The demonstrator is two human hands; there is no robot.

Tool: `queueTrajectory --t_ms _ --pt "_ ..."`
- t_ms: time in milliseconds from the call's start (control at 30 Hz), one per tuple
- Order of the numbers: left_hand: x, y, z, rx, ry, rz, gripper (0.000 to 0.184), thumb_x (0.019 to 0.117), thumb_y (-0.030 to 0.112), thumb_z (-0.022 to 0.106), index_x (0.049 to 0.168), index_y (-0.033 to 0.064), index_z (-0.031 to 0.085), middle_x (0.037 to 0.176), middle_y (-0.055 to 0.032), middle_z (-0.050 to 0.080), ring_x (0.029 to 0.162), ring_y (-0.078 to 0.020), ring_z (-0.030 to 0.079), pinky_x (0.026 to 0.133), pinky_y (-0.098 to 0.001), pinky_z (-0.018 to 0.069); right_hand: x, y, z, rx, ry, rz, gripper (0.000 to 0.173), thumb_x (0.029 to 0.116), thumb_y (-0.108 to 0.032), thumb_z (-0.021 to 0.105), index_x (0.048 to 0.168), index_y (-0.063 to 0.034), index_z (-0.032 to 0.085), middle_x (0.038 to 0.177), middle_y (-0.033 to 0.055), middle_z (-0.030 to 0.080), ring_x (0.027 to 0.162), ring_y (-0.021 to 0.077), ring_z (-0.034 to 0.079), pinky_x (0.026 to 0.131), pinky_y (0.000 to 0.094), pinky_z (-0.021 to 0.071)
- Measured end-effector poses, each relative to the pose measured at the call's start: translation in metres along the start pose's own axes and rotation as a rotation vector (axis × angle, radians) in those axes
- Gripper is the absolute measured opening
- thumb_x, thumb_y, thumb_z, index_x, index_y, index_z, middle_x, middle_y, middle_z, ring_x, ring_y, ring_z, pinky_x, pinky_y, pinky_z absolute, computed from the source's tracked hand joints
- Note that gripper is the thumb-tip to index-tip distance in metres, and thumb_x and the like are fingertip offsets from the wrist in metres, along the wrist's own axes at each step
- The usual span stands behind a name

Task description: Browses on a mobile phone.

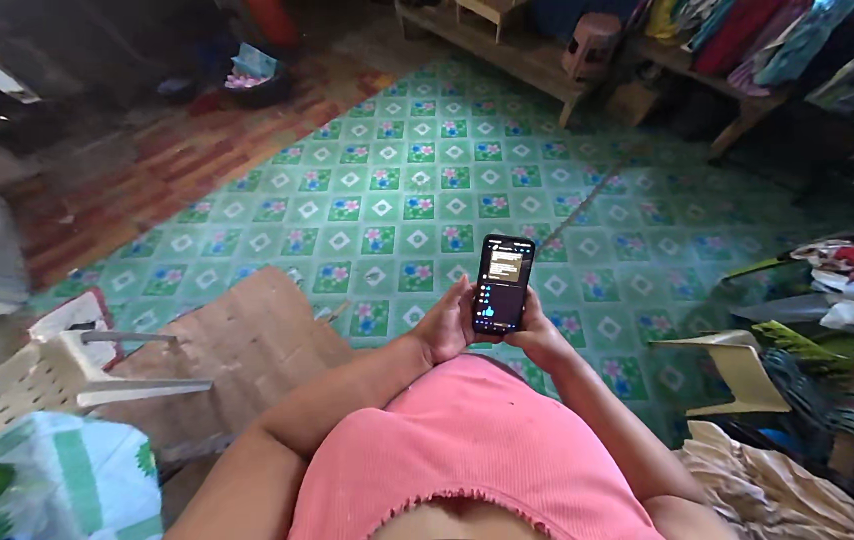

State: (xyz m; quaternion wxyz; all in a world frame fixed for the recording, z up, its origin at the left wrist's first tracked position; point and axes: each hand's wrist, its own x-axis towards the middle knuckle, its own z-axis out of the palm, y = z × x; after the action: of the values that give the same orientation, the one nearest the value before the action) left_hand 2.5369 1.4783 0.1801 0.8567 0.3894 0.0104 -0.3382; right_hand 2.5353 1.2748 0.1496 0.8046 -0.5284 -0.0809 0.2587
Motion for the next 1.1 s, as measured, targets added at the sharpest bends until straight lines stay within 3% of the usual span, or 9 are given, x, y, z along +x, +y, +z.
queueTrajectory --t_ms 267,433,800,967,1100 --pt "0.004 -0.010 0.007 -0.003 -0.050 -0.010 0.071 0.1055 0.060 0.009 0.146 0.0127 0.042 0.135 -0.0207 0.060 0.117 -0.0357 0.065 0.093 -0.0513 0.0567 -0.014 -0.002 -0.008 0.004 -0.006 0.009 0.116 0.0654 0.021 0.065 0.156 -0.0153 0.002 0.138 0.0184 0.058 0.117 0.0335 0.066 0.097 0.0517 0.0587" --pt "0.008 -0.013 0.008 -0.013 -0.059 -0.022 0.070 0.1056 0.060 0.009 0.146 0.0128 0.043 0.136 -0.0213 0.059 0.118 -0.0374 0.064 0.094 -0.0539 0.0561 -0.019 -0.006 -0.013 -0.053 -0.043 0.014 0.117 0.0690 0.017 0.069 0.157 -0.0150 -0.001 0.141 0.0157 0.057 0.121 0.0285 0.065 0.101 0.0475 0.0571" --pt "0.004 -0.016 0.016 -0.006 0.001 -0.028 0.069 0.1066 0.057 0.009 0.148 0.0123 0.041 0.138 -0.0200 0.058 0.121 -0.0359 0.062 0.097 -0.0541 0.0546 -0.022 -0.001 -0.017 -0.008 -0.052 0.021 0.117 0.0688 0.021 0.065 0.158 -0.0140 -0.003 0.143 0.0187 0.054 0.124 0.0333 0.063 0.103 0.0520 0.0561" --pt "0.005 -0.018 0.011 -0.038 -0.019 -0.043 0.069 0.1062 0.058 0.010 0.147 0.0111 0.040 0.140 -0.0218 0.057 0.123 -0.0377 0.061 0.099 -0.0552 0.0534 -0.022 0.008 -0.024 0.048 -0.095 0.004 0.105 0.0710 0.013 0.063 0.155 -0.0124 0.007 0.139 0.0160 0.059 0.120 0.0311 0.065 0.099 0.0506 0.0568" --pt "0.004 -0.018 0.010 -0.042 -0.019 -0.036 0.069 0.1062 0.059 0.014 0.147 0.0110 0.042 0.138 -0.0214 0.058 0.121 -0.0371 0.062 0.099 -0.0543 0.0537 -0.021 0.012 -0.022 0.114 -0.081 0.011 0.103 0.0679 0.017 0.061 0.153 -0.0122 0.011 0.137 0.0149 0.060 0.119 0.0321 0.066 0.098 0.0525 0.0570"
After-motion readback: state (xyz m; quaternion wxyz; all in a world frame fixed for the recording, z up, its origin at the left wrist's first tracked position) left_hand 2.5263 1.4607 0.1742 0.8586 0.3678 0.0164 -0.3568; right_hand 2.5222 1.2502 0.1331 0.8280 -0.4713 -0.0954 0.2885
